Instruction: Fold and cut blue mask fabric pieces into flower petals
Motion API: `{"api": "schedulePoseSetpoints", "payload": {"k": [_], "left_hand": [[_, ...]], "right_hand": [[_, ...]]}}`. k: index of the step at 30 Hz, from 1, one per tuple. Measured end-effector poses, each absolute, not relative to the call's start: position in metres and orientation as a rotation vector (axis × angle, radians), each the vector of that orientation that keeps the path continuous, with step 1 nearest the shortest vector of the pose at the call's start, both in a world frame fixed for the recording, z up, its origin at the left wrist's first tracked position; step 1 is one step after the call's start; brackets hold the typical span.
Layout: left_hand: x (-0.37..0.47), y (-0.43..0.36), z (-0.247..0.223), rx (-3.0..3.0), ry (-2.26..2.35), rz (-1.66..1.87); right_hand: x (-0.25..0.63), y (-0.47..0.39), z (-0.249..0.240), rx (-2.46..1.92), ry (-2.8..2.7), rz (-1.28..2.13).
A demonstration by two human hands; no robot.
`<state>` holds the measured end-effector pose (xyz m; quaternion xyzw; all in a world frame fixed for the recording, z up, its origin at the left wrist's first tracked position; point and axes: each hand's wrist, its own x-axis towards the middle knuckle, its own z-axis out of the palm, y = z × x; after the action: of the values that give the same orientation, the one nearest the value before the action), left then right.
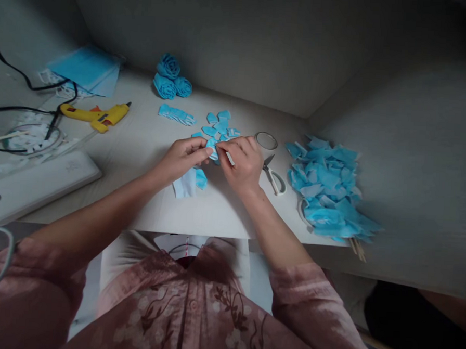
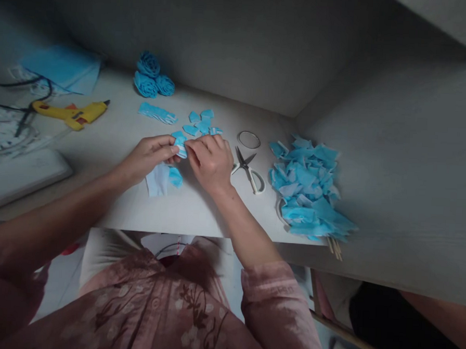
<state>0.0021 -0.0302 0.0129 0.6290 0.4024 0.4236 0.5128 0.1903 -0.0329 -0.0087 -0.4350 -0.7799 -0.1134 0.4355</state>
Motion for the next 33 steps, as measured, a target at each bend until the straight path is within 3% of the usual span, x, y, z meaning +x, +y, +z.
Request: {"api": "schedulePoseSetpoints", "payload": {"k": [17, 28, 33], "left_hand": [[-0.001, -0.027, 0.016, 1.488, 1.072, 1.094], [-0.003, -0.024, 0.011, 1.66, 1.07, 1.054], [-0.003, -0.025, 0.01, 1.732, 1.101, 1.053]], "right_hand": [[0.194, -0.035, -0.005, -0.971, -2.074, -0.129], [0.196, -0.023, -0.01, -0.972, -1.543, 0.884], [0.193, -0.017, -0.02, -0.936, -1.586, 0.962]]}}
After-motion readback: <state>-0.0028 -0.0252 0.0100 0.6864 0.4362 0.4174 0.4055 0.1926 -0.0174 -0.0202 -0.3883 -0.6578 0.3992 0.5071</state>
